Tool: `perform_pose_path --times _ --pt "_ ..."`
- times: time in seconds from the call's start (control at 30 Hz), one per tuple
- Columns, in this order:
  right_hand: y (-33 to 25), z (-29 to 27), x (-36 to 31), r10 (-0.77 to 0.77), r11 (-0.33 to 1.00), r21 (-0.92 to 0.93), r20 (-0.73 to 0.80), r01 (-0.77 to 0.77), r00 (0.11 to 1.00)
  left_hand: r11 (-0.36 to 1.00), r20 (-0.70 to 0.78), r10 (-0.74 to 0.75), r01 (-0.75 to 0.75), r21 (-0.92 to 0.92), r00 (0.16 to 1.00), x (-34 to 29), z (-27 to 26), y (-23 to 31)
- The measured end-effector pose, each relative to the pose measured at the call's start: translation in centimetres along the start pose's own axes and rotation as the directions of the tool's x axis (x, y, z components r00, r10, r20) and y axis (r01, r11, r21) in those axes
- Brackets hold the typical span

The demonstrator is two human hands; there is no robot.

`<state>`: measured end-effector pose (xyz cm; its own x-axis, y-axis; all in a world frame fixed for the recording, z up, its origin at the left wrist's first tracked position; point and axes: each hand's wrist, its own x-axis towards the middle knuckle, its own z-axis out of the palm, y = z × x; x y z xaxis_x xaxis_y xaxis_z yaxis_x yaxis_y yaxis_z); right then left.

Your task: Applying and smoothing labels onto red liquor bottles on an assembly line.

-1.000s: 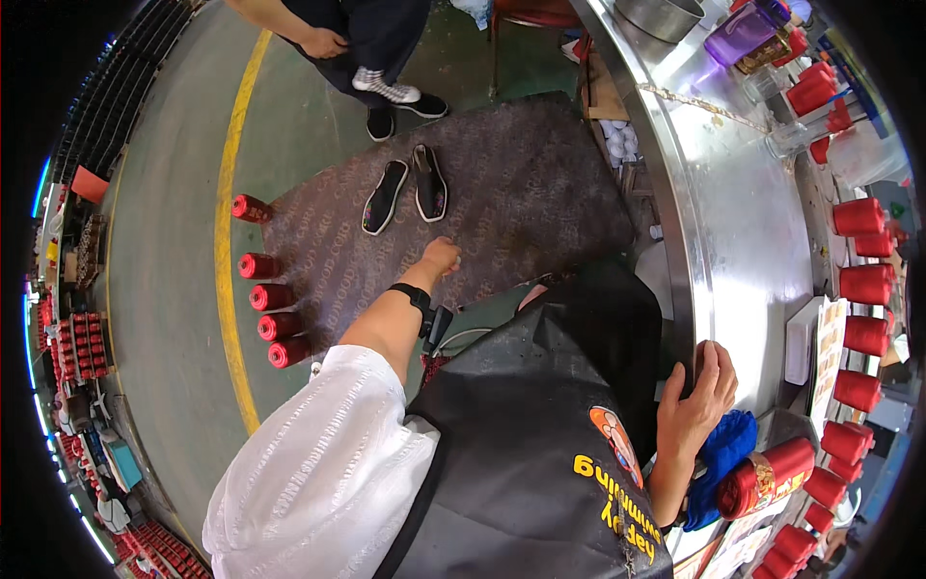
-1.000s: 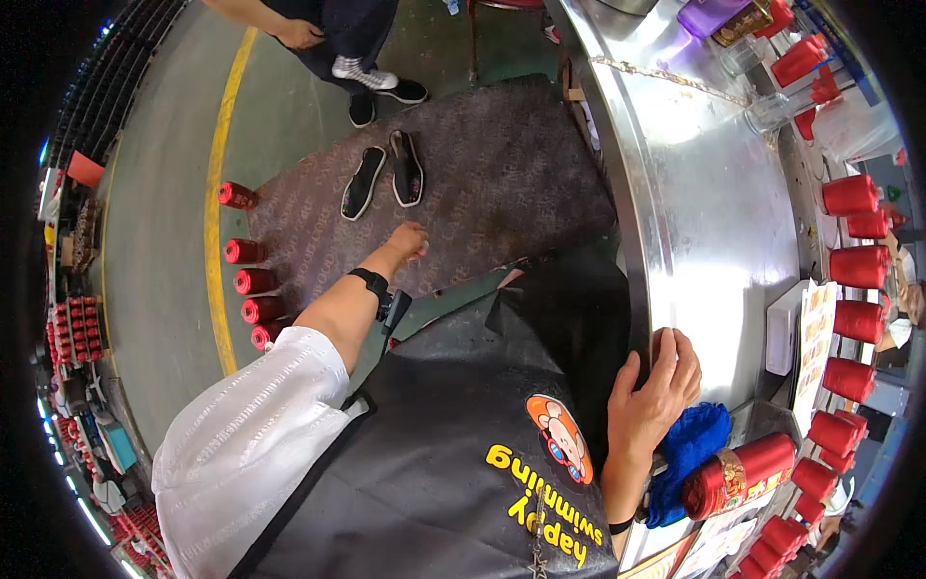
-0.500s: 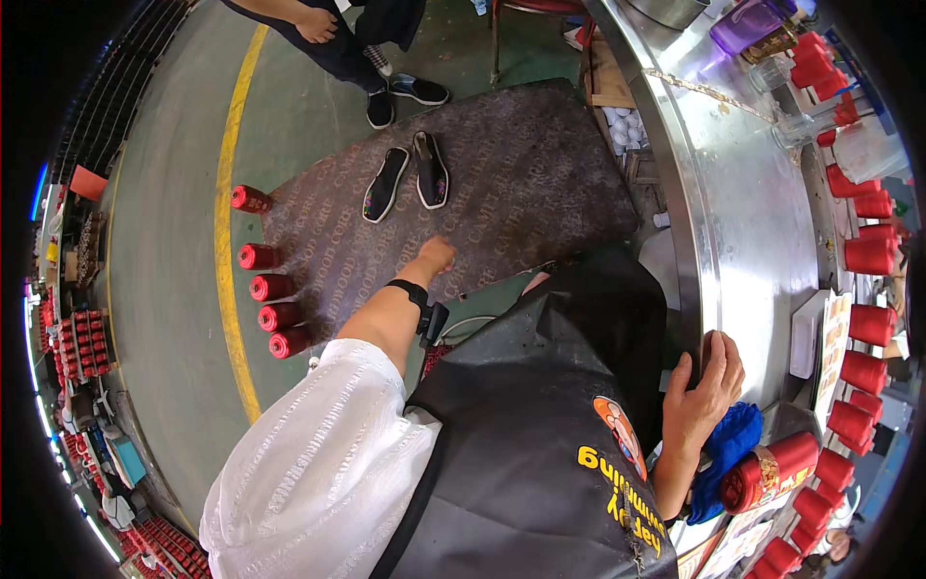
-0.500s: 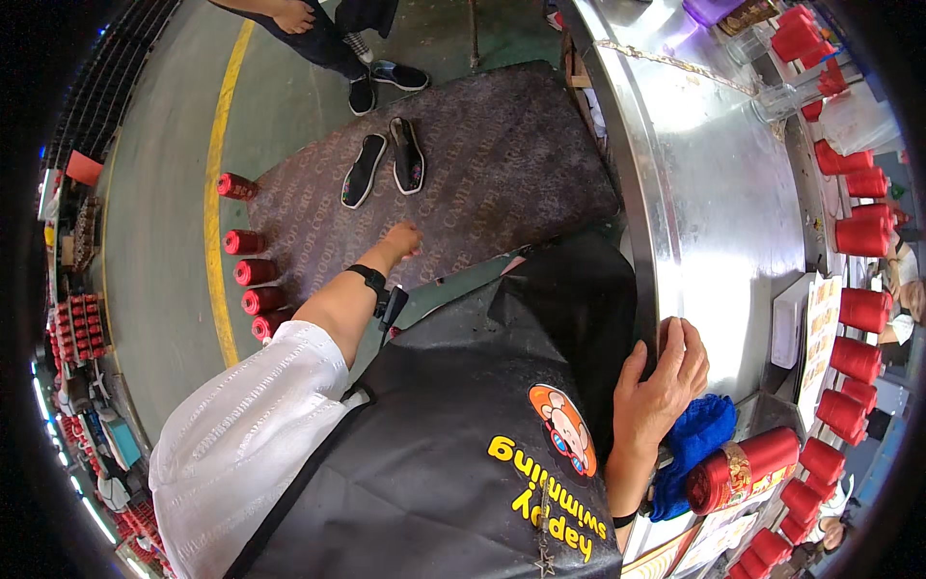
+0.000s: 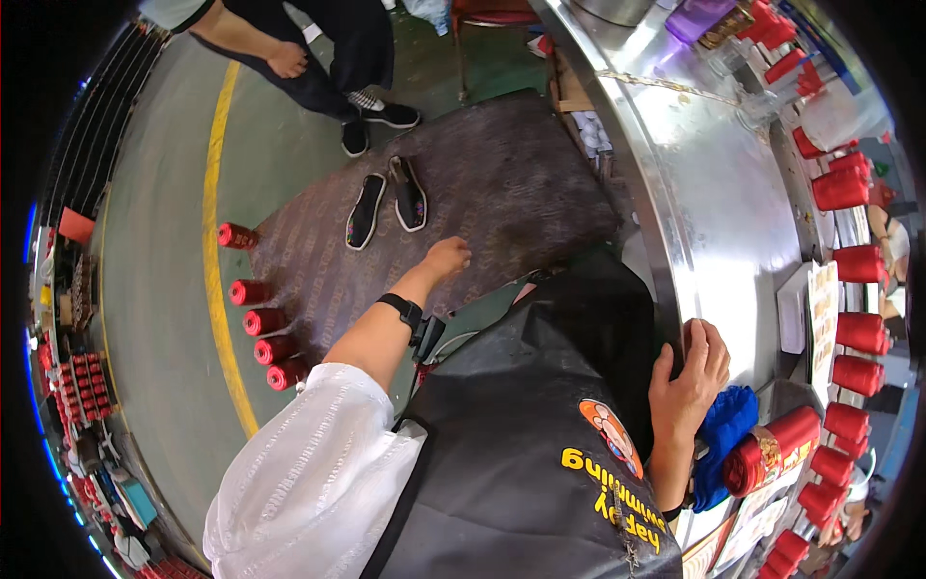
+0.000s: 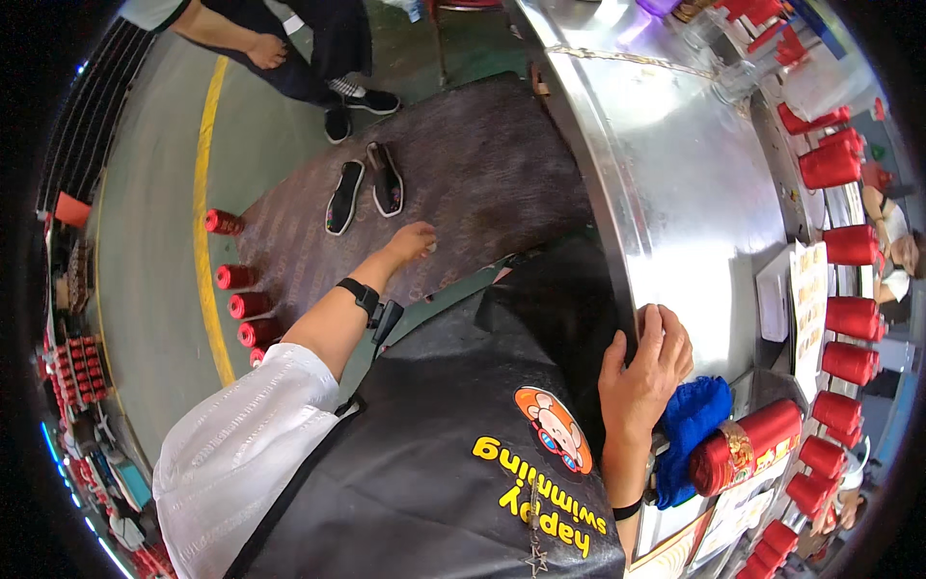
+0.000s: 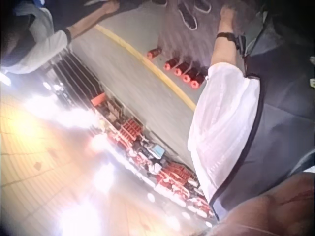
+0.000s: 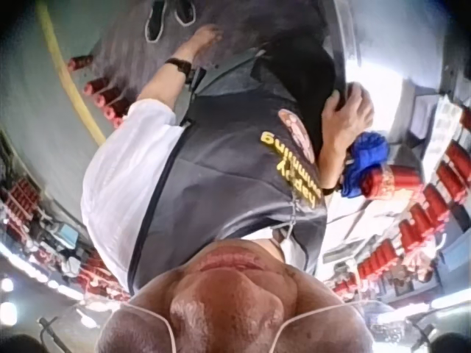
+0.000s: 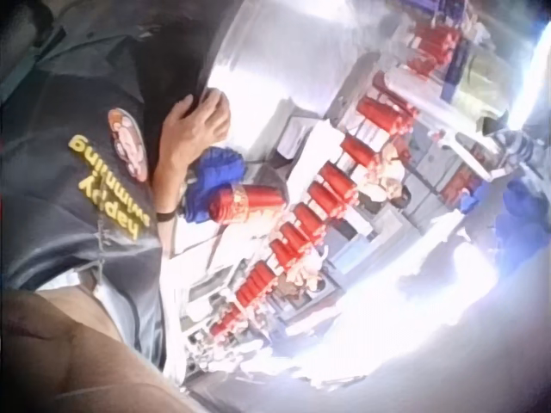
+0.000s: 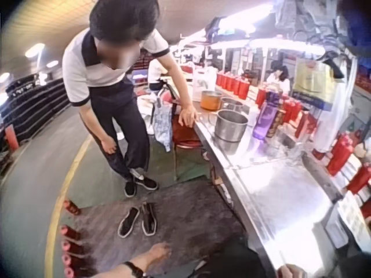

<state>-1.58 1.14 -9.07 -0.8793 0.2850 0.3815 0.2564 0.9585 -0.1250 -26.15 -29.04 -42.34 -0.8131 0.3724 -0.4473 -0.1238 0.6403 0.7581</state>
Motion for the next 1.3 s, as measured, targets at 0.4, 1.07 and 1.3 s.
perform_pose_path --times 0.4,1.07,1.3 --pt "0.3 -0.8 1.1 0.075 0.981 0.181 -0.040 -0.067 0.996 0.818 0.661 0.511 -0.548 -0.177 0.549 -8.3 -4.5 32.6" --pt "11.5 -14.1 -16.0 0.782 0.622 0.130 -0.054 -0.772 0.621 0.060 0.588 0.768 -0.886 -0.459 -0.252 -19.0 12.3 49.7" --pt "13.2 -14.0 -16.4 0.664 0.638 0.380 0.169 -0.669 0.729 0.582 0.551 0.811 -0.366 -0.726 0.198 -17.2 11.7 48.0"
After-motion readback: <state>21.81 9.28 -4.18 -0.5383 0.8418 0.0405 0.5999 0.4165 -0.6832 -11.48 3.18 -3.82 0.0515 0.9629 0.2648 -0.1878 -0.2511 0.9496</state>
